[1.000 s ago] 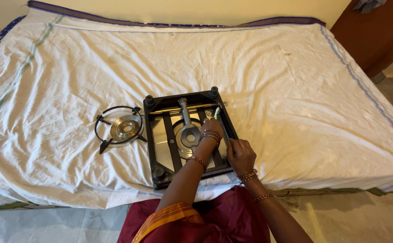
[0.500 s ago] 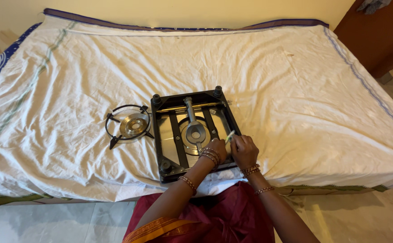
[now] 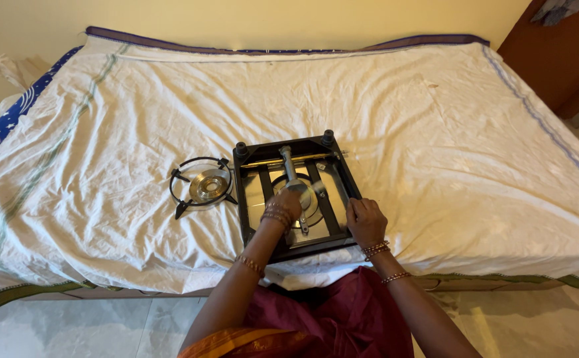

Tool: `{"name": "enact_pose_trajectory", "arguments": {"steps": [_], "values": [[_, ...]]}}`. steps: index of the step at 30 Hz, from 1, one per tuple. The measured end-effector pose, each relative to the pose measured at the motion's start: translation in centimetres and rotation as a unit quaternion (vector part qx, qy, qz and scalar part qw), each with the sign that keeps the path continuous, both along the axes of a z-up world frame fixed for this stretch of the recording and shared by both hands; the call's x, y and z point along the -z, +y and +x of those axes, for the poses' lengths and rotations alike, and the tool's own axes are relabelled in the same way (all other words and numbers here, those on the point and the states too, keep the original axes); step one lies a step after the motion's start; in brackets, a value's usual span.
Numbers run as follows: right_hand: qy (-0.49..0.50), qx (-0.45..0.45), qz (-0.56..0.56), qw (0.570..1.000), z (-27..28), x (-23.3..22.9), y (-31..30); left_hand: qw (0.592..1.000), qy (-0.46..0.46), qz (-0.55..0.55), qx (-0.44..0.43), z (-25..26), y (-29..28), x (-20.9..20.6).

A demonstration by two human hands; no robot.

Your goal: The person scrubs the surface and burner area of a portable gas stove using a toothbrush. They repeatedly brush the metal top and around the burner, occasionally adjusting the stove's position on their lap.

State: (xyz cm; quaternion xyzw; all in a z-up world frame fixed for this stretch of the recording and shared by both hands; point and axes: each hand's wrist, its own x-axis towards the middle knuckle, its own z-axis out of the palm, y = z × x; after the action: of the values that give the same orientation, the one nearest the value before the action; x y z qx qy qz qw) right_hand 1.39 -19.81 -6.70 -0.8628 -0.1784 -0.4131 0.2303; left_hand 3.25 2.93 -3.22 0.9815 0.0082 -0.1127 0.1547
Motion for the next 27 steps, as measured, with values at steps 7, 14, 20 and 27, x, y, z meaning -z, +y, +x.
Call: {"name": "enact_pose_trajectory", "arguments": {"steps": [7, 14, 20, 27], "values": [[0.001, -0.017, 0.015, 1.000, 0.1, 0.2, -0.2, 0.975, -0.068, 0.160, -0.138, 6.1, -2.7, 0.3], [0.002, -0.021, 0.019, 1.000, -0.1, -0.2, -0.2, 0.981, 0.034, 0.165, -0.094, 4.7, -4.5, 1.3], [0.007, -0.019, 0.006, 1.000, -0.2, 0.0, -0.3, 0.997, -0.015, 0.068, -0.034, -3.1, -2.5, 0.1], [0.019, -0.010, -0.004, 1.000, -0.4, -0.1, -0.2, 0.977, 0.100, 0.145, 0.118, -6.3, -3.0, -4.3]]}}
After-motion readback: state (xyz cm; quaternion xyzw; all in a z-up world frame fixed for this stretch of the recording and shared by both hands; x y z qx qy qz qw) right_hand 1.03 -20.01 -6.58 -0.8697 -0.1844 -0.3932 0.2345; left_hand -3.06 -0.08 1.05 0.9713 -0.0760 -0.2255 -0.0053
